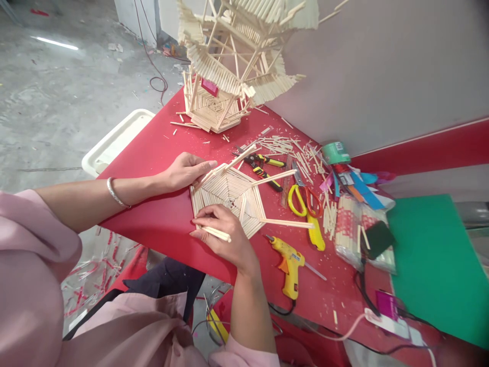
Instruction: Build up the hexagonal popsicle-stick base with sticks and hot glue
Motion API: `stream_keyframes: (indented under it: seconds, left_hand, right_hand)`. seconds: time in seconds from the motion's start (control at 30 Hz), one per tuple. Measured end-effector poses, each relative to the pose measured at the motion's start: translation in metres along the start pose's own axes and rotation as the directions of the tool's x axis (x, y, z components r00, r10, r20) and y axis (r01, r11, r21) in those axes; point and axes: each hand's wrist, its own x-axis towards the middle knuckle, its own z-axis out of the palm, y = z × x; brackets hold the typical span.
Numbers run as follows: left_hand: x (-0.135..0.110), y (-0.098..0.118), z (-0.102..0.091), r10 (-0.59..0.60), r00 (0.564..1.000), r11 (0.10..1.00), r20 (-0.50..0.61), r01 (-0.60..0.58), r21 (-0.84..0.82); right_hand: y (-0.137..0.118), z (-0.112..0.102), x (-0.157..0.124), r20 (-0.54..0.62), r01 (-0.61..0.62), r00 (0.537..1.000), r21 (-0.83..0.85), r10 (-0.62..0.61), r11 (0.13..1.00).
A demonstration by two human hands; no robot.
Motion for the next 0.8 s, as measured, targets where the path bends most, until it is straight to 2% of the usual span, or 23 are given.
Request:
stream_keyframes:
  seconds: [0.8]
  left_hand:
    - [-0.0002, 0.0009, 0.0001, 0.012, 1.000, 1.000, -0.001, -0.012, 0.023]
  right_hand:
    - [0.0002, -0.0005, 0.0004, 0.006, -0.013, 1.000, -0.006, 0.013, 1.000]
